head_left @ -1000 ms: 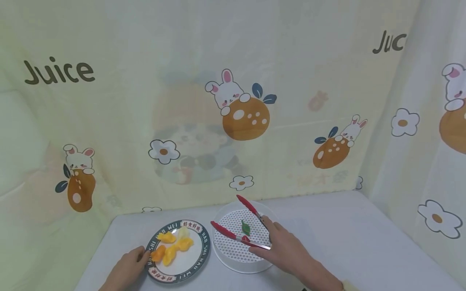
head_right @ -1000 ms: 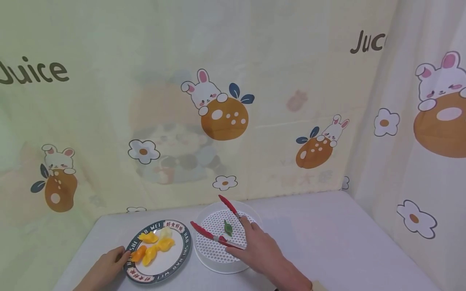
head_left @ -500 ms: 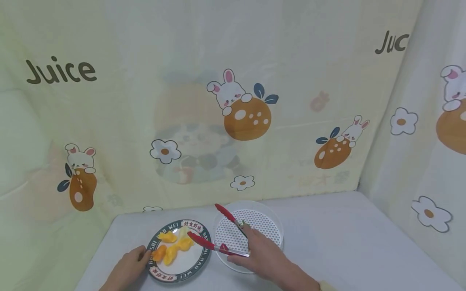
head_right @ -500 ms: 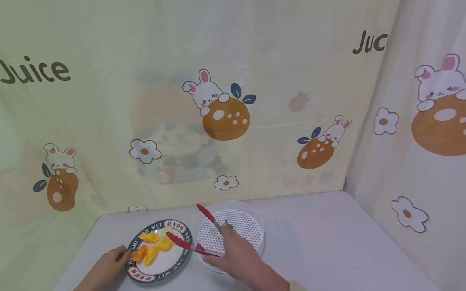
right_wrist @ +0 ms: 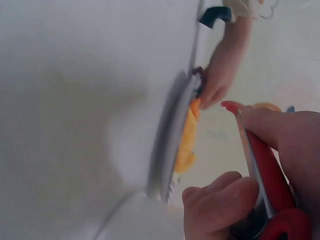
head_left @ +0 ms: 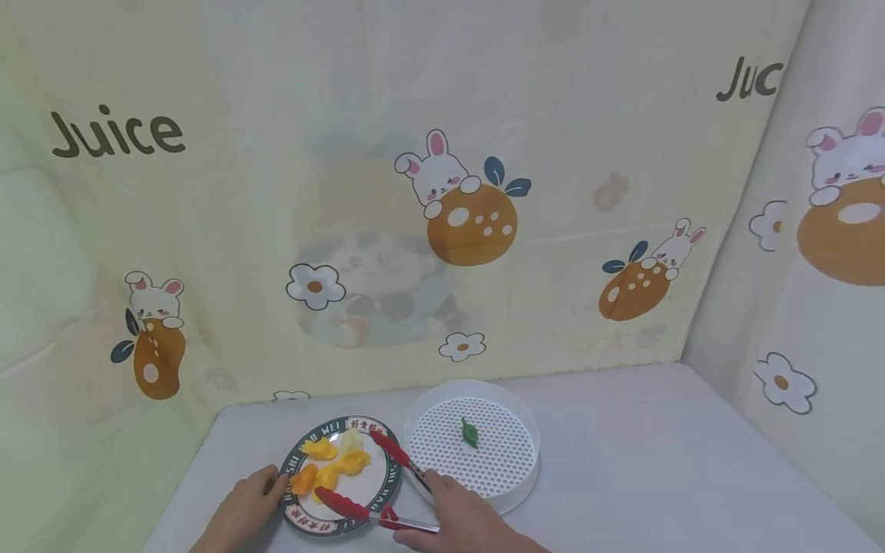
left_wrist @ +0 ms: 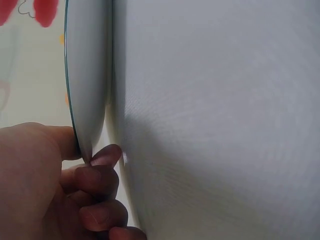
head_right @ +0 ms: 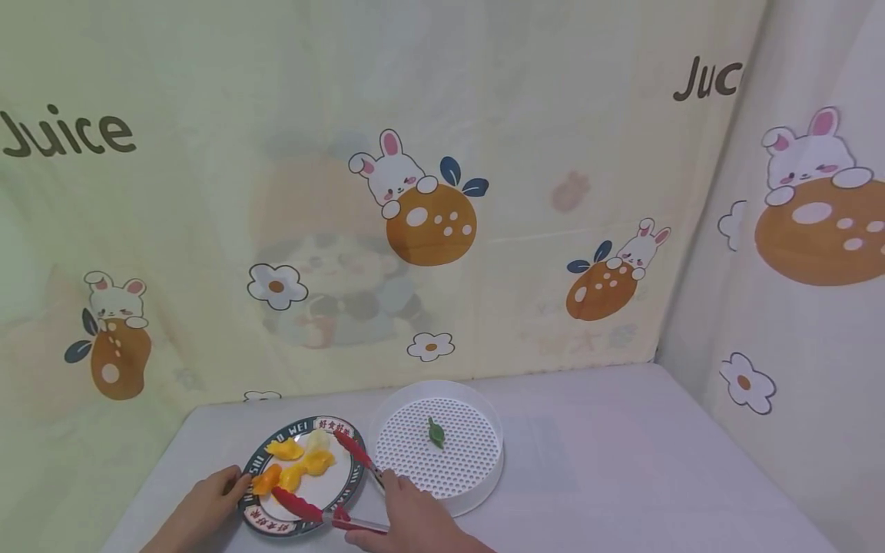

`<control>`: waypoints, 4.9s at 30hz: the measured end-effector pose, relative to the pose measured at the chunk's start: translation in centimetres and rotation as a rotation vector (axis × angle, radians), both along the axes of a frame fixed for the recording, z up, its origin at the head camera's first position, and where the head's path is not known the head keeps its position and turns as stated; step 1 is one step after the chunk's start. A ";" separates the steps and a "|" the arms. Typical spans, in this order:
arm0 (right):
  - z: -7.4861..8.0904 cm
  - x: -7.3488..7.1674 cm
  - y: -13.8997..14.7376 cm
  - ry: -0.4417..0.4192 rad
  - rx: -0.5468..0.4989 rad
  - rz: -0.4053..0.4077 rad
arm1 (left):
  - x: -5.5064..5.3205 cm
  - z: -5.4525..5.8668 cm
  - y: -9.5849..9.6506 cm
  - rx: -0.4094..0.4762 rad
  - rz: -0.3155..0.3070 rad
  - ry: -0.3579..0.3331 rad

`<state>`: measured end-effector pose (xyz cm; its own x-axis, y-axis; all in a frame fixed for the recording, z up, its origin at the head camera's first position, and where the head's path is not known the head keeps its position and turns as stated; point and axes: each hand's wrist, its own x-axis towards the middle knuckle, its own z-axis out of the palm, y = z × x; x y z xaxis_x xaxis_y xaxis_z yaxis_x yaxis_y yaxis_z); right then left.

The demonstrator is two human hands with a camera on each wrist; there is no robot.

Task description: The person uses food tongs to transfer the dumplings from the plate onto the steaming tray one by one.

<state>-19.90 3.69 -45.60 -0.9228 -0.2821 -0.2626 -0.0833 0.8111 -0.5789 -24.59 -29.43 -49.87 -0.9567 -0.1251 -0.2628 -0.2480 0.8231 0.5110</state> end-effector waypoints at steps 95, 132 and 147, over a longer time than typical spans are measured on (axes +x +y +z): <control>2.9 -0.2 4.0 0.237 0.059 -0.029 | 0.0 -0.1 0.1 0.008 0.005 0.007; 2.3 -1.3 8.9 0.162 0.245 -0.091 | 0.1 0.0 0.1 0.016 0.009 0.001; 2.8 -1.3 8.7 0.122 0.218 -0.127 | 0.2 0.2 0.1 0.018 0.005 0.011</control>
<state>-21.23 12.42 -42.79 -0.9757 -0.1111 -0.1891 -0.0313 0.9239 -0.3814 -24.34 -29.36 -49.72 -0.9589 -0.1252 -0.2548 -0.2464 0.8127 0.5280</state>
